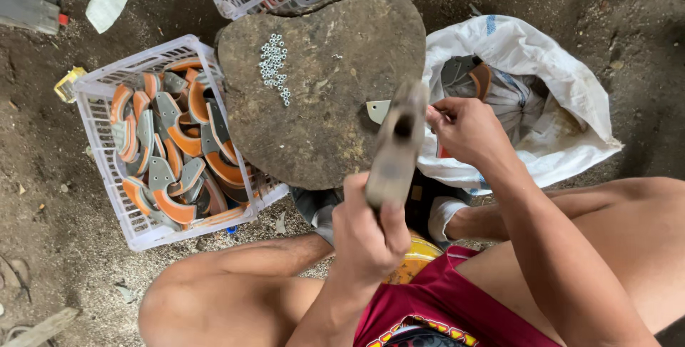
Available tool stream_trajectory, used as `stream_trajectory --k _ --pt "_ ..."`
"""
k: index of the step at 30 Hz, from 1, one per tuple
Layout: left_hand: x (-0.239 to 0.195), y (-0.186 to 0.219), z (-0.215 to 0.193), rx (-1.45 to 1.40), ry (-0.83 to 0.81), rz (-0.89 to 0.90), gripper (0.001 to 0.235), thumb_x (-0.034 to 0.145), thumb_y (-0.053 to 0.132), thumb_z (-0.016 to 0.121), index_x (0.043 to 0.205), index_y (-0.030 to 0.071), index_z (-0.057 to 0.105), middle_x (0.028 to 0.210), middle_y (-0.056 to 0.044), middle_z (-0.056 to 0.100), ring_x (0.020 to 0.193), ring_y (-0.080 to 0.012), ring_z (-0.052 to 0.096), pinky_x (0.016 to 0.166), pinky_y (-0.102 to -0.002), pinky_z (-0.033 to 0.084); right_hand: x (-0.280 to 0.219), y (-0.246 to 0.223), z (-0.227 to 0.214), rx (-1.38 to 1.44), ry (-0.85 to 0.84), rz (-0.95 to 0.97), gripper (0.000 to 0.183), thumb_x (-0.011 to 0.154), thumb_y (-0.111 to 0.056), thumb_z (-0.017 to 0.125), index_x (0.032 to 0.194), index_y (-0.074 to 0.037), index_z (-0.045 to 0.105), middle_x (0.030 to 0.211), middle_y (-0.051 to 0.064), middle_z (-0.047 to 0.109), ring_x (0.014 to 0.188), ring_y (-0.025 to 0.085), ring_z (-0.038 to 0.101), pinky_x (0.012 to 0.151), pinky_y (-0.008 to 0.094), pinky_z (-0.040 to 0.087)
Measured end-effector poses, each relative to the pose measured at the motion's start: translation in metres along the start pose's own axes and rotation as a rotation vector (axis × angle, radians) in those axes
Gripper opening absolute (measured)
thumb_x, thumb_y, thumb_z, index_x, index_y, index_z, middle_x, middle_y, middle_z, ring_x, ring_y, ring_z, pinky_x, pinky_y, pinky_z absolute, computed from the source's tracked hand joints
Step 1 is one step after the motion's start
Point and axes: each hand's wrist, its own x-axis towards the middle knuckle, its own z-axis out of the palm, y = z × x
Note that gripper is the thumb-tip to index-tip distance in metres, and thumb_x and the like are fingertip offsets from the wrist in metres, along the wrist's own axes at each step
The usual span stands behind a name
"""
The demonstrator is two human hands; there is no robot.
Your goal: The person sits on the ground and uses a hammer to drive small metal pins into curved metal pieces with orange handles. They place each assembled piece into a white sack after completion.
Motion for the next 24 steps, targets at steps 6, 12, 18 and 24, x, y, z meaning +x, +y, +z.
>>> stream_trajectory --k 6,12,18,24 --pt "0.028 -0.041 0.025 0.551 -0.172 -0.257 0.032 0.108 0.03 0.057 0.104 -0.001 0.052 0.065 -0.024 0.063 0.062 -0.0485 0.067 0.049 -0.053 0.049 -0.004 -0.008 -0.001 0.04 -0.036 0.074 0.034 0.097 -0.036 0.07 0.103 -0.003 0.076 0.061 0.019 0.067 0.054 0.028 0.067 0.058 0.04 0.052" --pt "0.009 -0.025 0.006 0.219 -0.035 -0.112 0.025 0.107 0.024 0.055 0.106 0.0 0.051 0.066 -0.02 0.064 0.06 -0.0422 0.07 0.047 -0.048 0.051 -0.004 -0.001 0.003 0.001 0.043 -0.05 0.03 0.097 -0.033 0.071 0.104 -0.004 0.078 0.063 0.02 0.066 0.055 0.031 0.067 0.058 0.041 0.051" --pt "0.02 -0.034 0.018 0.231 -0.01 -0.06 0.029 0.104 0.027 0.055 0.11 -0.001 0.05 0.067 -0.024 0.067 0.064 -0.0454 0.071 0.05 -0.05 0.055 -0.003 -0.002 0.004 -0.012 0.022 -0.039 0.03 0.096 -0.031 0.07 0.108 -0.004 0.077 0.063 0.019 0.065 0.053 0.032 0.064 0.058 0.042 0.051" --pt "0.023 -0.06 0.008 0.476 -0.205 -0.44 0.038 0.106 0.038 0.047 0.107 0.0 0.05 0.07 -0.03 0.068 0.069 -0.0535 0.067 0.06 -0.064 0.052 -0.004 -0.003 0.005 -0.025 -0.011 0.052 0.03 0.097 -0.032 0.069 0.109 -0.005 0.076 0.062 0.019 0.065 0.053 0.03 0.065 0.058 0.041 0.051"
